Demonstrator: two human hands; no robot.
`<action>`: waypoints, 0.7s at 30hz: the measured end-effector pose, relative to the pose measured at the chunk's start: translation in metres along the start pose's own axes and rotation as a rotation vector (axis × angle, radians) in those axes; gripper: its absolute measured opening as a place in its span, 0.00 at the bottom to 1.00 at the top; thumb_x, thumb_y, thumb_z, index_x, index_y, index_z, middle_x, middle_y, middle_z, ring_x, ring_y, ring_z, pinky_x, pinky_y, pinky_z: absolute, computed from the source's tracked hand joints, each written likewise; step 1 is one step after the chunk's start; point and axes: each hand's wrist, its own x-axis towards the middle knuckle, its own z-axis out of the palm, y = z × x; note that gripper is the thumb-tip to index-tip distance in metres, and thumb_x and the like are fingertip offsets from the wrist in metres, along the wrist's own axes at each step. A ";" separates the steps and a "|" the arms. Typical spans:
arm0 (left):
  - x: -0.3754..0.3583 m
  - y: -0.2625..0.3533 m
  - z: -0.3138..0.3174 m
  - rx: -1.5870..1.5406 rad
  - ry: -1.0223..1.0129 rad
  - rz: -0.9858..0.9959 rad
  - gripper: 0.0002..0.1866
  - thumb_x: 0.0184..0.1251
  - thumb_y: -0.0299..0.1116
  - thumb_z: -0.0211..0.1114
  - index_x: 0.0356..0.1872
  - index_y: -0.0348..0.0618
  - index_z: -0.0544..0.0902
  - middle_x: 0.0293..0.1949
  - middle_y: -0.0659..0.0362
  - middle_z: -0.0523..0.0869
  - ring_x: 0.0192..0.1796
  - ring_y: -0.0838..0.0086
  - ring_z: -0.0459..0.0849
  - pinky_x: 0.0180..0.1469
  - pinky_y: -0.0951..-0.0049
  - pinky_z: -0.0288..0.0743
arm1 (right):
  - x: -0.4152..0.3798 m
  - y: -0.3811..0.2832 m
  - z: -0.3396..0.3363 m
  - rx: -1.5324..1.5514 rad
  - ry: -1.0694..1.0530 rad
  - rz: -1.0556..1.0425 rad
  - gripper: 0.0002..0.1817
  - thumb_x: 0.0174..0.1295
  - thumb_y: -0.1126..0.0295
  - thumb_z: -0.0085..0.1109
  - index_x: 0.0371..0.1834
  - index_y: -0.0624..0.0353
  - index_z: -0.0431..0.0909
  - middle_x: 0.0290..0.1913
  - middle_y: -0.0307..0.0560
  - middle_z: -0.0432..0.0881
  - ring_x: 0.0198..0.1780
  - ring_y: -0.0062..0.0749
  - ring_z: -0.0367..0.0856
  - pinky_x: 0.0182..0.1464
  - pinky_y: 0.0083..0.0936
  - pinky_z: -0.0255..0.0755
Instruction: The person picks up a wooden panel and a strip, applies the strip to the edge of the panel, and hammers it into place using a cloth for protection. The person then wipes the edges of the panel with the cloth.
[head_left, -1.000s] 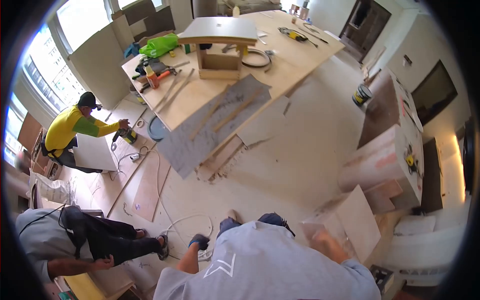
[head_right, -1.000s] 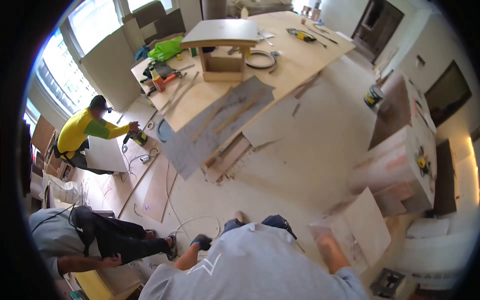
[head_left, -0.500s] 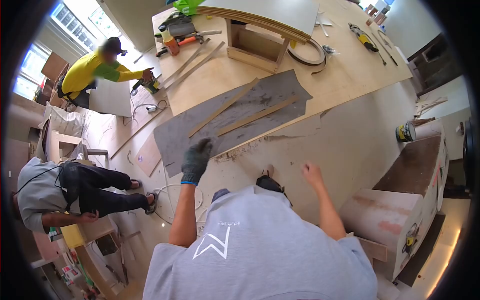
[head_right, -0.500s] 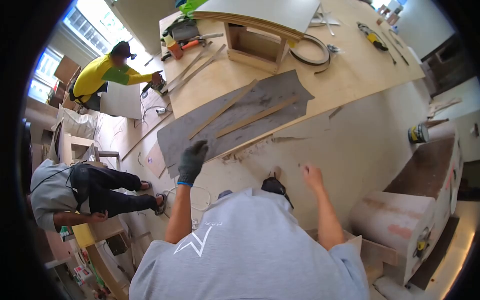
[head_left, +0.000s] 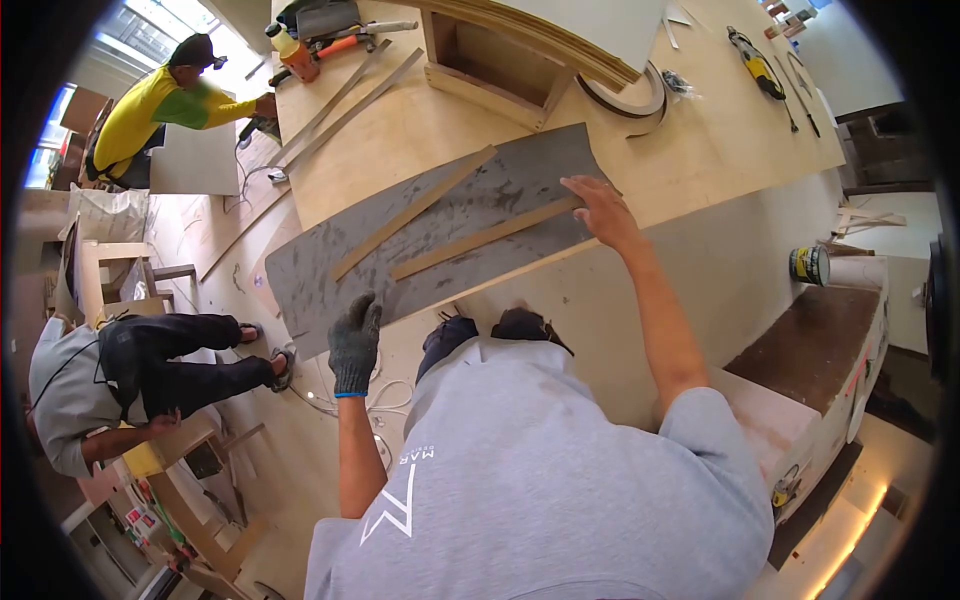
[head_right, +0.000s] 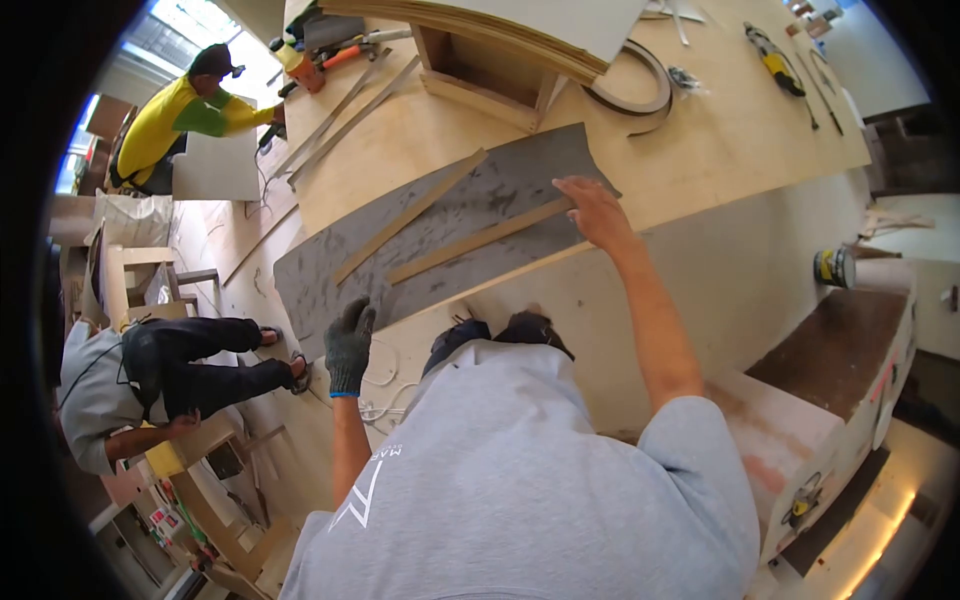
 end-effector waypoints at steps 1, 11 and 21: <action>0.006 0.000 -0.001 -0.009 -0.022 0.013 0.17 0.68 0.40 0.65 0.52 0.41 0.85 0.46 0.46 0.88 0.49 0.53 0.87 0.50 0.60 0.80 | 0.002 0.003 0.002 -0.017 -0.010 0.027 0.29 0.57 0.76 0.66 0.65 0.52 0.74 0.63 0.49 0.76 0.66 0.47 0.72 0.67 0.39 0.68; 0.038 0.012 0.013 -0.092 0.038 0.037 0.19 0.62 0.36 0.72 0.53 0.43 0.85 0.45 0.48 0.88 0.44 0.55 0.88 0.49 0.63 0.82 | 0.012 -0.017 -0.027 -0.045 -0.195 -0.004 0.17 0.57 0.76 0.66 0.51 0.58 0.82 0.47 0.50 0.79 0.54 0.49 0.78 0.56 0.40 0.73; 0.053 0.077 0.025 0.194 -0.129 0.222 0.32 0.51 0.40 0.76 0.60 0.47 0.80 0.59 0.46 0.79 0.61 0.50 0.77 0.63 0.55 0.73 | 0.014 -0.081 -0.095 -0.043 -0.155 -0.317 0.15 0.55 0.78 0.66 0.48 0.63 0.81 0.43 0.51 0.80 0.46 0.49 0.80 0.48 0.38 0.76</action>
